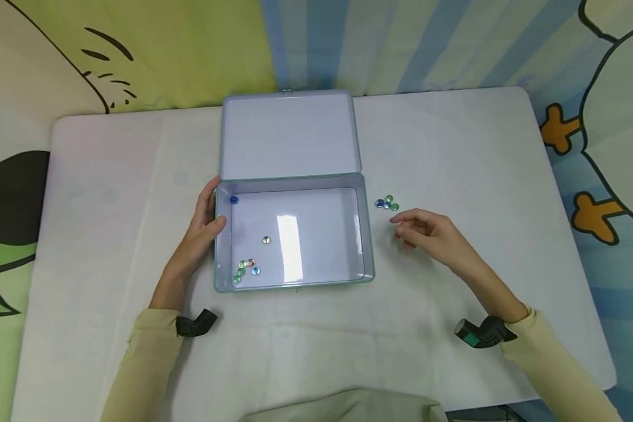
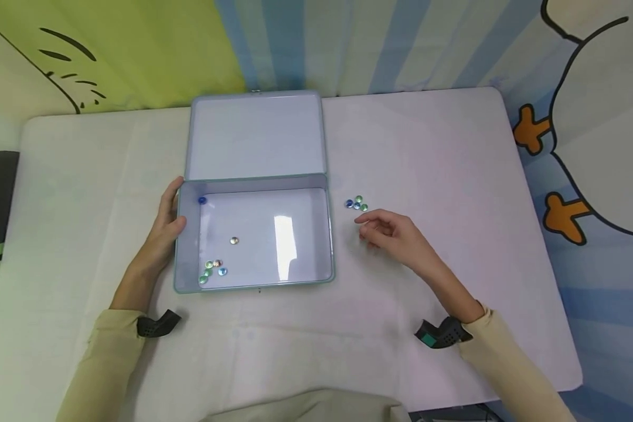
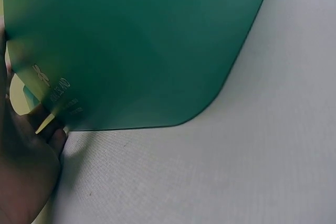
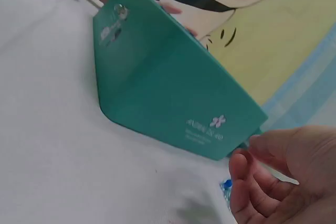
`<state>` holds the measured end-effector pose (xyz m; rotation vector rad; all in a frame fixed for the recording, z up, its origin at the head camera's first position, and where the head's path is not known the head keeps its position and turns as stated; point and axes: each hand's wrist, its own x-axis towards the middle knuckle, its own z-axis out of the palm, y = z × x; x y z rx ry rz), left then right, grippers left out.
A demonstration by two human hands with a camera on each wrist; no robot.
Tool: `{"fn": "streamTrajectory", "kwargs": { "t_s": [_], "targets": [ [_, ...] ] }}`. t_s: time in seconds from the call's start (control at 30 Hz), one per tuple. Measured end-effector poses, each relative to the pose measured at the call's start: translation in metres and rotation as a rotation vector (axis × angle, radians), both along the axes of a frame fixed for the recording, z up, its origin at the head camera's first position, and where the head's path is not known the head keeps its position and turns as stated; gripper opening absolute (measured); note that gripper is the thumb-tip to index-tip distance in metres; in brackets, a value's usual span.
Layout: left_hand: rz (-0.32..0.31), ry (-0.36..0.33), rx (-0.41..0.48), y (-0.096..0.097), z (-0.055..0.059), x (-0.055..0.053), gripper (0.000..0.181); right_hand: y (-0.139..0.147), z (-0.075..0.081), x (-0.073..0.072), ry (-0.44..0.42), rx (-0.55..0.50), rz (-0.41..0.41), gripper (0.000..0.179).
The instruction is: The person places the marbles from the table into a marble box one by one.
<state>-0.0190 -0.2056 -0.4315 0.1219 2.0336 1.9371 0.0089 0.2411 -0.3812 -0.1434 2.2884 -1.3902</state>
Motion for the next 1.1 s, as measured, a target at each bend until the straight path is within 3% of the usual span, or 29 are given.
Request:
{"fn": "streamTrajectory", "kwargs": {
  "t_s": [0.2,0.4,0.9,1.1],
  "targets": [
    [-0.001,-0.004,-0.007,0.000,-0.001,0.000,0.078,0.004,-0.020,-0.015,0.195,0.223,-0.076,0.021],
    [0.003,0.023,-0.025,-0.001,-0.003,0.000,0.076,0.003,-0.030,-0.024,0.308,0.320,-0.092,0.021],
    [0.009,0.020,-0.013,0.000,-0.002,0.000,0.079,-0.007,-0.036,-0.030,0.400,0.452,-0.047,0.019],
    [0.005,0.024,-0.018,0.000,-0.002,-0.001,0.078,-0.003,-0.025,-0.026,0.313,0.389,-0.068,0.020]
  ]
}}
